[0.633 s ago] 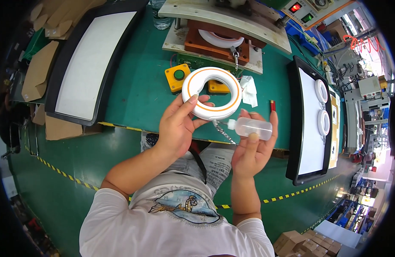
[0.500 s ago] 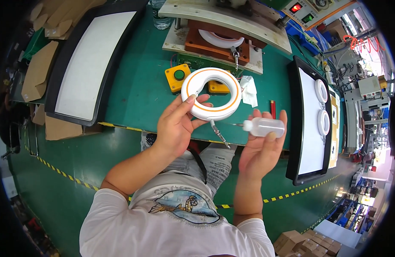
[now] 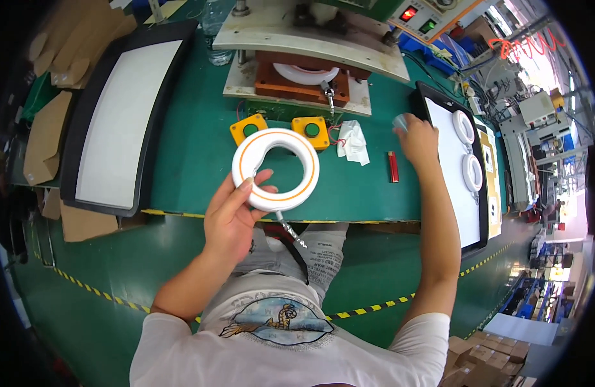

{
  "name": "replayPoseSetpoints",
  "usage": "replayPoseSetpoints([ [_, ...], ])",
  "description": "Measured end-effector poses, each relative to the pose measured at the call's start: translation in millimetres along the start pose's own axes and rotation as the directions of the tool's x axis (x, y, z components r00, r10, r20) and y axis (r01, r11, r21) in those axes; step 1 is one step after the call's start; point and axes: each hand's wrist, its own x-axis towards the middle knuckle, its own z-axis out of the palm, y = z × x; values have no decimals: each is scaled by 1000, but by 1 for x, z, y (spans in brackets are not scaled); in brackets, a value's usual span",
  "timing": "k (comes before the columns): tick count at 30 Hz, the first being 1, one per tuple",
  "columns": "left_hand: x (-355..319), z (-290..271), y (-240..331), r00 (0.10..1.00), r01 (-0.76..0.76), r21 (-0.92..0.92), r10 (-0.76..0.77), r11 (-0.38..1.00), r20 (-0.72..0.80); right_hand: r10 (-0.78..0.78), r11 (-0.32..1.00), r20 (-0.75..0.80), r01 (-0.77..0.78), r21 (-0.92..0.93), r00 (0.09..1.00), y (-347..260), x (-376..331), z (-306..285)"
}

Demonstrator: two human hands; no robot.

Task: The person applies liquid to circular parts, presses them inside a machine, and pulls their cords. The person then arranges the finished parts on a board and carries them across the room.

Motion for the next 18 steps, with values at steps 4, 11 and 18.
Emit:
replayPoseSetpoints([
  [4, -3, -4, 0, 1000, -5, 3, 5, 1000, -7, -286, 826, 23, 259, -500, 958, 1, 25, 36],
  [11, -1, -16, 9, 996, -79, 29, 80, 996, -38, -376, 773, -39, 290, -564, 926, -28, 25, 24],
  [18, 6, -16, 20, 994, -111, 47, 111, 993, -4, -148, 804, -611, 454, 384, 778, -96, 1, -16],
])
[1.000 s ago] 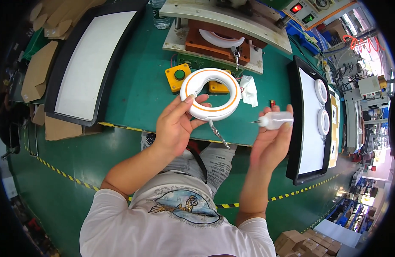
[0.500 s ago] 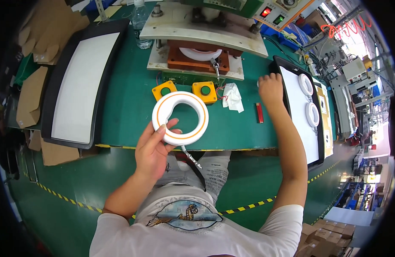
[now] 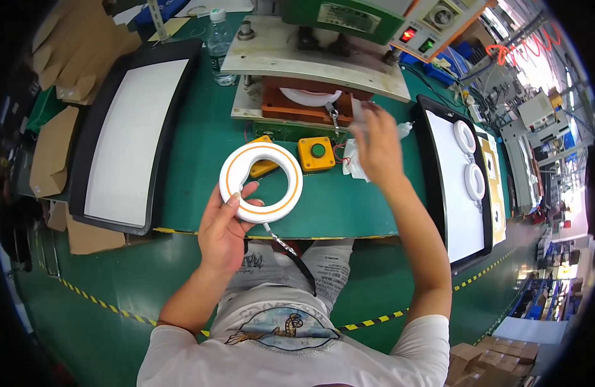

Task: The person applies liquid to circular parts, presses them inside a machine, and pulls their cords. The person then arranges the finished parts on a board and carries them across the room.

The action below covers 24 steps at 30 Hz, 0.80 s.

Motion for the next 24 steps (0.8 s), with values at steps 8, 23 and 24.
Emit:
replayPoseSetpoints([
  [8, -8, 4, -8, 999, 38, 40, -39, 998, 24, 120, 993, 313, -116, -30, 942, -31, 51, 56],
  [23, 1, -12, 15, 993, -122, 54, 121, 991, 11, 21, 979, 296, -79, 185, 955, -69, -71, -62],
  [24, 6, -8, 13, 994, -113, 50, 113, 992, 12, 59, 977, 323, -122, 177, 944, -72, -86, -68],
])
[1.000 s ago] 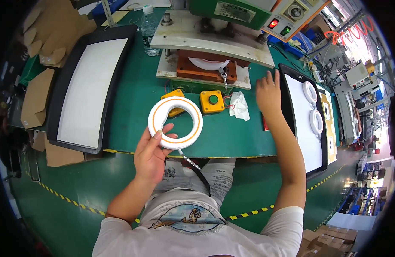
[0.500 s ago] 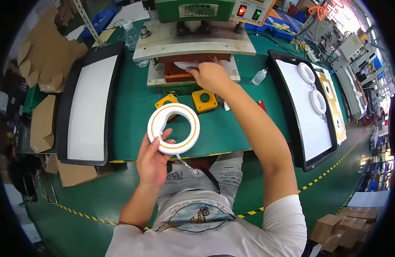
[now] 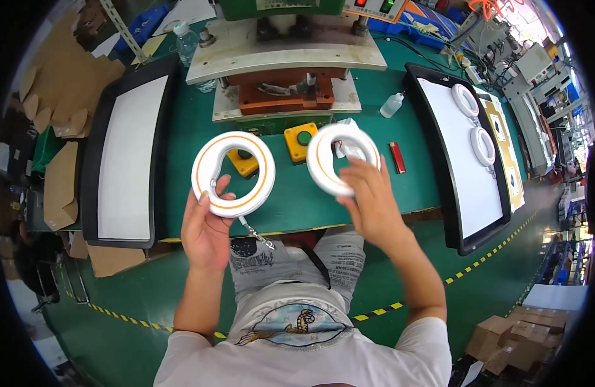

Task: The person applies liquid to circular parts, presses them inside a machine, and pulls their cords. The person then arranges the finished parts on a board and carries them across the room.

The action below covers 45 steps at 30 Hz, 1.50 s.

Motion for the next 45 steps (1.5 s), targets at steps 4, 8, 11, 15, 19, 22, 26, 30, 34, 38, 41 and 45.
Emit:
replayPoseSetpoints([
  [4, 12, 21, -15, 993, 66, 8, -67, 998, 97, 74, 997, 68, -73, -19, 995, 4, -44, 16],
  [8, 21, 36, -28, 989, 93, 19, -95, 995, 118, 89, 996, 91, -86, -37, 992, 12, -50, 26],
  [11, 24, 43, -31, 989, 96, 29, -99, 995, 114, 87, 996, 90, -85, -22, 992, 10, -36, 17],
  [15, 28, 50, -34, 981, 119, 36, -123, 992, 149, 248, 872, -106, -175, 456, 963, 11, 0, 16],
  [19, 37, 67, -37, 974, 126, 34, -130, 991, 187, 463, 388, 97, -300, 872, 881, -3, 43, 24],
  [22, 46, 79, -37, 970, 135, 59, -144, 989, 194, 475, 199, 130, -250, 948, 870, 0, 64, 31],
  [26, 54, 80, -35, 990, -55, 121, 38, 991, 137, 536, 252, 145, -322, 913, 831, -1, 84, 21],
  [30, 68, 87, -38, 952, -173, 81, 145, 982, 270, 574, 261, 53, -244, 934, 817, 5, 101, 34],
  [34, 87, 83, -43, 951, -194, 167, 144, 967, 272, 432, 825, -336, -216, 521, 837, 18, 113, 40],
  [38, 111, 83, -38, 969, -134, 255, 74, 958, 234, 314, 935, -291, -242, 259, 904, 44, 127, 46],
  [41, 132, 85, -34, 951, -208, 336, 109, 919, 289, 262, 943, -281, -182, 279, 923, 62, 147, 50],
  [45, 151, 76, -36, 936, -340, 832, 245, 440, 253, 410, 870, -76, -365, 332, 909, 87, 167, 65],
])
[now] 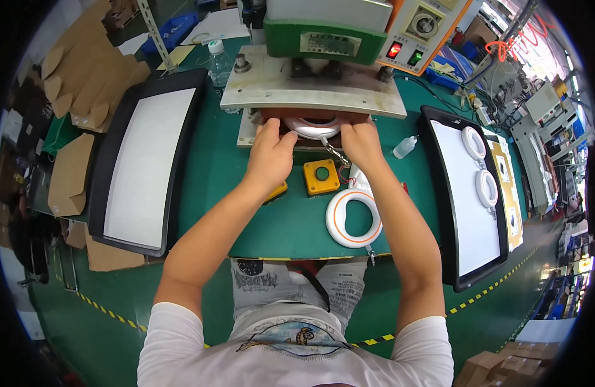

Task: The person applies liquid to circular parts, presses them inside a machine, and pulls their cords. The person then arranges the finished parts on a board and carries them across the room.

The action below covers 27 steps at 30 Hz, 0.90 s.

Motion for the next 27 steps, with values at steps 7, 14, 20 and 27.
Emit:
replayPoseSetpoints([
  [7, 6, 6, 0, 993, -114, 195, 115, 974, 9, -181, 894, 216, 252, -370, 959, 4, 33, -5],
  [14, -6, 16, -6, 956, -271, 512, 289, 815, 45, 92, 945, 364, 34, -325, 927, -25, 33, -20],
  [20, -23, -3, -10, 972, -221, 452, 231, 864, 34, -121, 961, 299, 188, -204, 946, -13, 12, -16],
  [27, -96, -61, -15, 889, -453, 404, 437, 795, 136, -418, 907, -185, 397, -138, 890, -27, -112, -31],
])
